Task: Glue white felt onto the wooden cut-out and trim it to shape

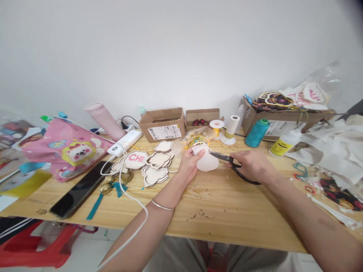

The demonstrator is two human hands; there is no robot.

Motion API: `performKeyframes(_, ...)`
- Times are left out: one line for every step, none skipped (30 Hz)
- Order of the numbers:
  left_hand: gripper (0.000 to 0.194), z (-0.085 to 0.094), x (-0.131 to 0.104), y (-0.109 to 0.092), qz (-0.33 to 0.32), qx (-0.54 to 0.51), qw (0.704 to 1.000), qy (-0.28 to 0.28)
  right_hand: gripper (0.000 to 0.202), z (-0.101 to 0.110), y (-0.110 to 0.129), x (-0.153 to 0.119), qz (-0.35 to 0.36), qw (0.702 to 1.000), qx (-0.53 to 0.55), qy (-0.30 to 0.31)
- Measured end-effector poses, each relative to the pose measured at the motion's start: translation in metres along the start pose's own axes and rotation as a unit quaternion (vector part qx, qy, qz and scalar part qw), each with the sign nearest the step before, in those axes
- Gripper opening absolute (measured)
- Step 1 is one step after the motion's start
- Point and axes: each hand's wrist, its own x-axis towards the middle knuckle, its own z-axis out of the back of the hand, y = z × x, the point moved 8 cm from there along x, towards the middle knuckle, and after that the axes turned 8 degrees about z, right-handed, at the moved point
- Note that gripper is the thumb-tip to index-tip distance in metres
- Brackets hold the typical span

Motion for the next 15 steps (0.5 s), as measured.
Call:
performKeyframes(0.037,0.0,0.0,0.0,0.001,-0.001,1.0,-0.001,0.03,0.0,0.0,0.0,0.001,1.0,-0.003,0.001)
performKeyframes(0.037,0.0,0.0,0.0,0.001,-0.001,1.0,-0.003,0.03,-0.001,0.001,0.0,0.001,1.0,-0.006,0.003)
performKeyframes(0.037,0.0,-0.001,0.0,0.002,-0.001,1.0,-0.005,0.029,-0.001,0.001,0.0,0.002,1.0,-0.01,0.006)
performKeyframes(0.037,0.0,-0.001,0.0,0.002,-0.001,1.0,-0.008,0.028,-0.001,0.001,0.0,0.001,1.0,-0.013,0.007)
performKeyframes(0.037,0.001,-0.001,0.0,0.002,-0.002,1.0,-0.01,0.027,-0.001,0.001,0.0,0.001,1.0,-0.015,0.007)
performKeyframes(0.037,0.001,-0.001,0.0,0.002,-0.004,1.0,-0.012,0.026,-0.001,0.0,0.0,-0.001,1.0,-0.014,0.006)
performKeyframes(0.037,0.001,-0.001,-0.001,0.001,-0.005,1.0,-0.012,0.026,-0.001,-0.002,0.0,-0.007,1.0,-0.008,0.003)
performKeyframes(0.036,0.001,-0.002,-0.001,0.001,-0.007,1.0,-0.009,0.027,-0.002,-0.006,-0.001,-0.017,1.0,0.005,-0.002)
performKeyframes(0.036,0.0,-0.002,-0.001,0.001,-0.007,1.0,-0.006,0.029,-0.002,-0.011,-0.002,-0.032,0.999,0.024,-0.012)
performKeyframes(0.036,0.0,-0.002,-0.001,0.001,-0.008,1.0,-0.005,0.032,-0.001,-0.017,-0.003,-0.05,0.997,0.049,-0.027)
performKeyframes(0.036,0.0,-0.002,-0.002,0.002,-0.007,1.0,-0.004,0.034,0.0,-0.023,-0.004,-0.069,0.994,0.078,-0.046)
performKeyframes(0.036,0.0,-0.002,-0.002,0.003,-0.006,1.0,-0.004,0.036,0.002,-0.029,-0.006,-0.088,0.988,0.107,-0.067)
performKeyframes(0.036,0.0,-0.002,-0.002,0.005,-0.005,1.0,-0.004,0.037,0.003,-0.034,-0.007,-0.103,0.982,0.136,-0.086)
performKeyframes(0.036,0.0,-0.002,-0.002,0.007,-0.005,1.0,-0.005,0.037,0.004,-0.036,-0.007,-0.112,0.975,0.164,-0.101)
performKeyframes(0.035,0.0,-0.003,-0.003,0.009,-0.006,1.0,-0.005,0.036,0.005,-0.037,-0.007,-0.113,0.969,0.192,-0.108)
